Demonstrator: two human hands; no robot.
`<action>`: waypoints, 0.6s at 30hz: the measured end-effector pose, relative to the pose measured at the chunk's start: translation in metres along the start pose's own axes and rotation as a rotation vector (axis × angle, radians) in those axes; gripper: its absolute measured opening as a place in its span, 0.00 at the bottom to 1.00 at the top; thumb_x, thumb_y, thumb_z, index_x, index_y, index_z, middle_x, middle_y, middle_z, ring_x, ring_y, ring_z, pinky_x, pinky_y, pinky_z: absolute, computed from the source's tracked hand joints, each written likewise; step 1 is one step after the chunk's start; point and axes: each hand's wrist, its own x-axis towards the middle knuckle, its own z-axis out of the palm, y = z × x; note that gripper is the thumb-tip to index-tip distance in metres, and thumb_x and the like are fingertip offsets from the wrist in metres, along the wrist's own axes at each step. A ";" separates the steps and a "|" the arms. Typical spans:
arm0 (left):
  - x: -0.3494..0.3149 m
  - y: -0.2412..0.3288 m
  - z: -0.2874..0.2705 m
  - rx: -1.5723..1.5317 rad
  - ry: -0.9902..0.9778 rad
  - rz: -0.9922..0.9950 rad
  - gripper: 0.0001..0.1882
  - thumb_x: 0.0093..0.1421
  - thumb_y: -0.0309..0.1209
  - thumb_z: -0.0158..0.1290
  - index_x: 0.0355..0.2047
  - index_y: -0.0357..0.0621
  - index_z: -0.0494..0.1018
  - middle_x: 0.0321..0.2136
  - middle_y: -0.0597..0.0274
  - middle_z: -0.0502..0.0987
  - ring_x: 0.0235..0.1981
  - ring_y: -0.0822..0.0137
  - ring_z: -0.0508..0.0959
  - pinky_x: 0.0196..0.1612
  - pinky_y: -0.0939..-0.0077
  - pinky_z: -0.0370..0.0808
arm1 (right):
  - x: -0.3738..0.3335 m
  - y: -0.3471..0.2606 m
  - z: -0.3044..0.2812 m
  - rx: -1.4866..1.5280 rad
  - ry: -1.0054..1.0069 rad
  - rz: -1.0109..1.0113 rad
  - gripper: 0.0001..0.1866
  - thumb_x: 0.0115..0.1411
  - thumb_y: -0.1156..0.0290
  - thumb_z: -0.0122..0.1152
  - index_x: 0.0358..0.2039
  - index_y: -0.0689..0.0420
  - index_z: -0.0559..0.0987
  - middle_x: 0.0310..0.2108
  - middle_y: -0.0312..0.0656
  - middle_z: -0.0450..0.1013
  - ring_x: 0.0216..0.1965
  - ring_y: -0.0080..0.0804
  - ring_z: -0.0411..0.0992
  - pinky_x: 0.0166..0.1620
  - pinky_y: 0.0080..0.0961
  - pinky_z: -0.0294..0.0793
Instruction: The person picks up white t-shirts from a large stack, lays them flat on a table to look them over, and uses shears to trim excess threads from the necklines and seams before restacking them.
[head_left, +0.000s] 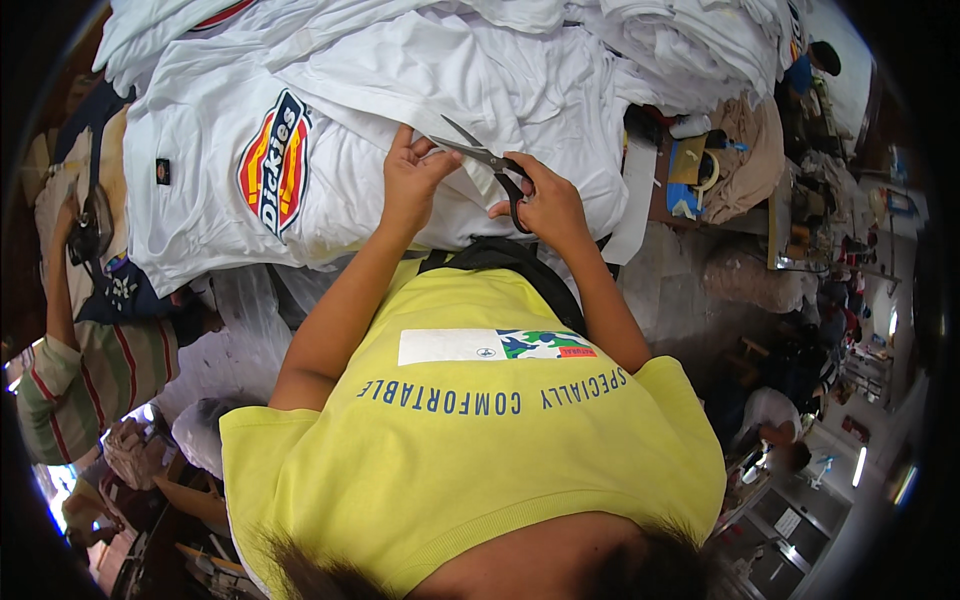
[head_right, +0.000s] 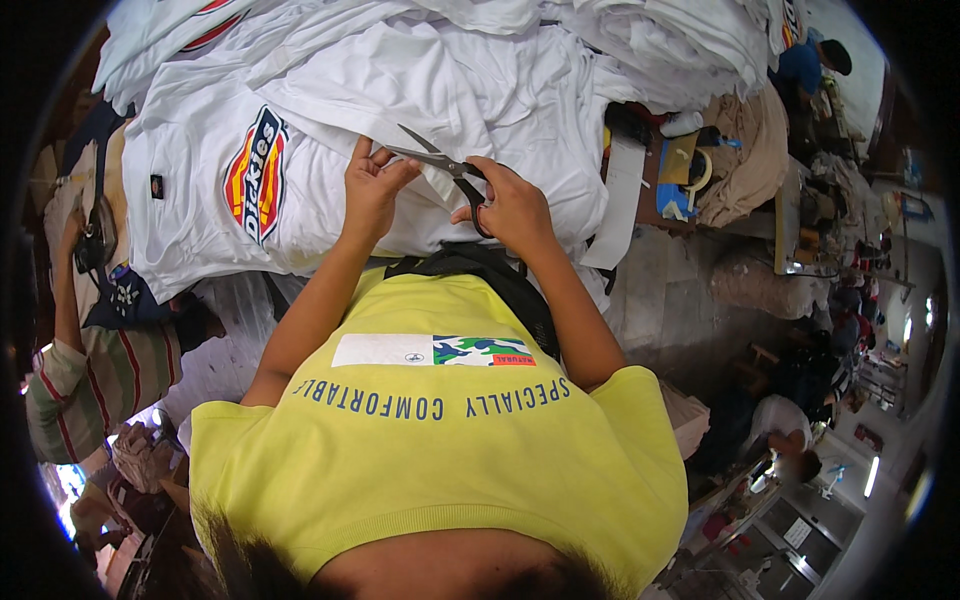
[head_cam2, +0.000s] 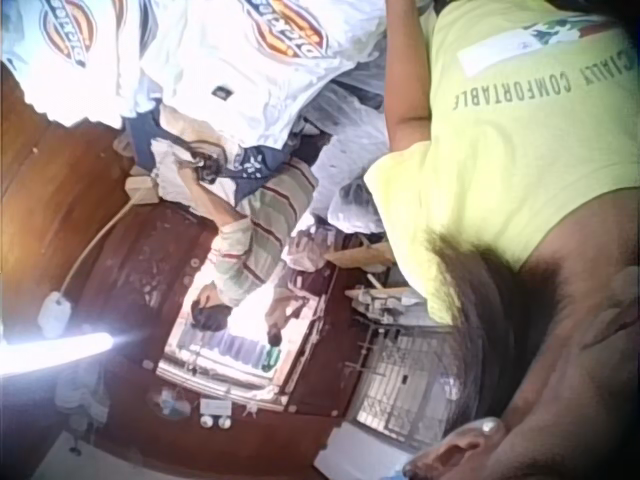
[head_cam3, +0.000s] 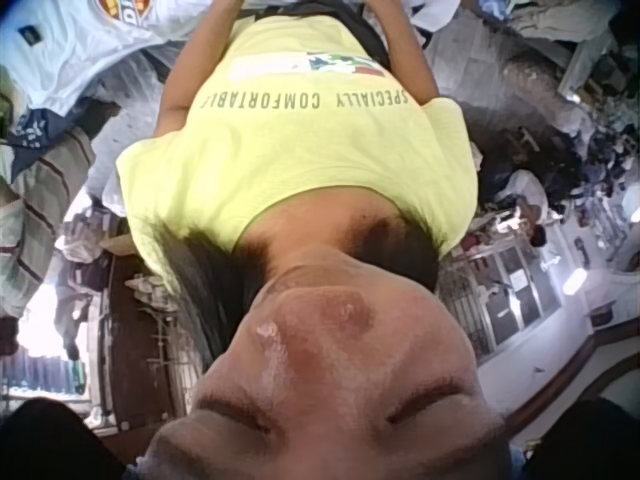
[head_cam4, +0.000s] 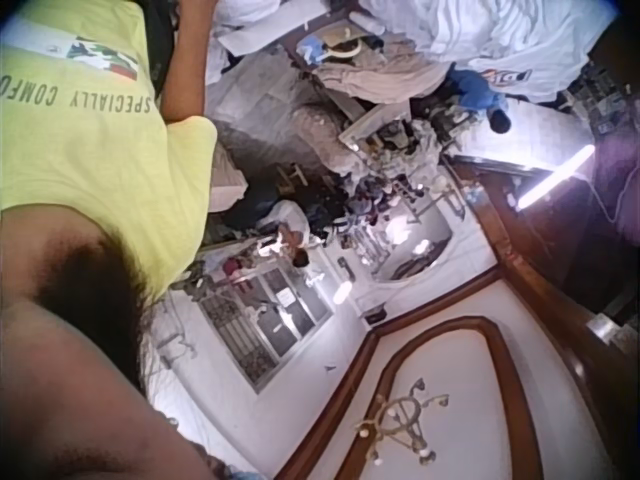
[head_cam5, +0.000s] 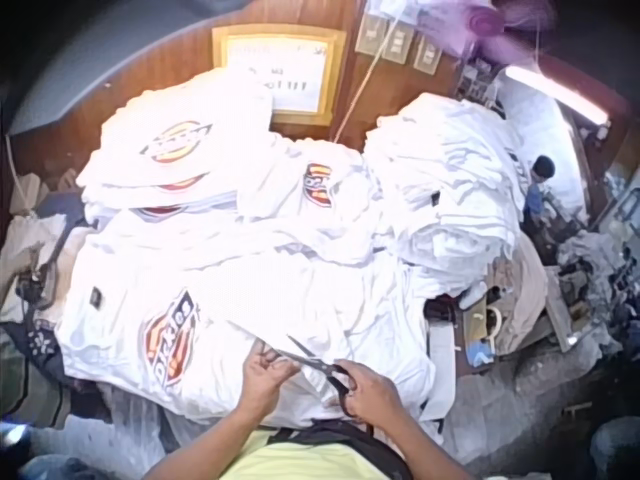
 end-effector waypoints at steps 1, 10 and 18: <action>0.000 0.001 0.000 0.002 -0.002 -0.001 0.34 0.49 0.16 0.54 0.56 0.35 0.54 0.39 0.53 0.73 0.37 0.72 0.75 0.41 0.82 0.72 | 0.000 0.000 0.001 0.021 0.003 0.006 0.36 0.33 0.55 0.73 0.45 0.50 0.71 0.18 0.39 0.67 0.20 0.34 0.69 0.26 0.27 0.68; 0.011 0.012 -0.008 -0.027 0.034 -0.026 0.32 0.49 0.16 0.54 0.55 0.38 0.55 0.38 0.54 0.74 0.37 0.72 0.75 0.40 0.82 0.72 | -0.008 0.015 0.012 0.118 0.048 0.016 0.34 0.34 0.56 0.73 0.44 0.51 0.72 0.17 0.40 0.66 0.19 0.34 0.68 0.25 0.27 0.67; 0.011 0.014 -0.010 -0.043 0.002 -0.024 0.33 0.49 0.16 0.54 0.55 0.38 0.55 0.38 0.54 0.74 0.38 0.71 0.75 0.41 0.82 0.72 | 0.010 -0.013 0.008 0.026 0.020 0.017 0.36 0.33 0.56 0.74 0.45 0.50 0.72 0.17 0.40 0.67 0.19 0.36 0.68 0.25 0.27 0.67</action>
